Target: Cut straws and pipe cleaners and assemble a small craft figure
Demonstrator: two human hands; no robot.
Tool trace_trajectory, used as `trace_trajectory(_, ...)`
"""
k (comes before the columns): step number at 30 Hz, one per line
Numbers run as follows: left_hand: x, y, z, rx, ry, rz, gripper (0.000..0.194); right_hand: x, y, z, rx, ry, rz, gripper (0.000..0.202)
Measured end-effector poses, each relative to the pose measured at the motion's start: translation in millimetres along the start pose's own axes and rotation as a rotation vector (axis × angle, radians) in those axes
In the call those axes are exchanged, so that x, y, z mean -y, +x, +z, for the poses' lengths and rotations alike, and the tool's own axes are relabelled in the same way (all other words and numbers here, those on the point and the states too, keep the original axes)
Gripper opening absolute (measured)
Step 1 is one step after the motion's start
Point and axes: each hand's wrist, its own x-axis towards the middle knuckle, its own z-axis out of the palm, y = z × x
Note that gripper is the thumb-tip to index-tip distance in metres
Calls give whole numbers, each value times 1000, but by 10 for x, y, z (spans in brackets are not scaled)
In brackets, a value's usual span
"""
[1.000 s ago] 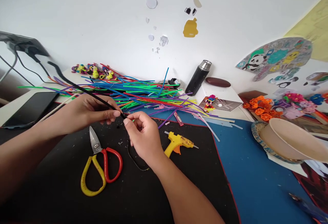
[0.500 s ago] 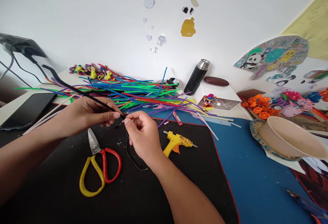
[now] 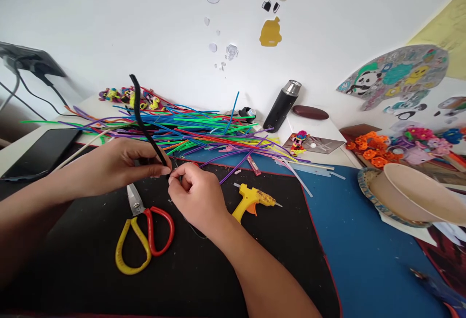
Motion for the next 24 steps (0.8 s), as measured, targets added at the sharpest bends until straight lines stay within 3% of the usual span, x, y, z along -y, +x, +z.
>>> trace_trajectory(3, 3, 13, -2, 56, -127, -27, 44, 11, 16, -15, -5, 130, 40, 15)
trace_trajectory(9, -34, 40, 15, -65, -336, -69, 43, 39, 35, -37, 38, 359, 93, 24)
trace_trajectory(12, -20, 51, 30, -97, -351, -74, 42, 24, 32, -28, 29, 393, 91, 25)
trace_trajectory(24, 2, 58, 101, -36, -415, -102, 44, 32, 36, -17, -11, 386, 82, 24)
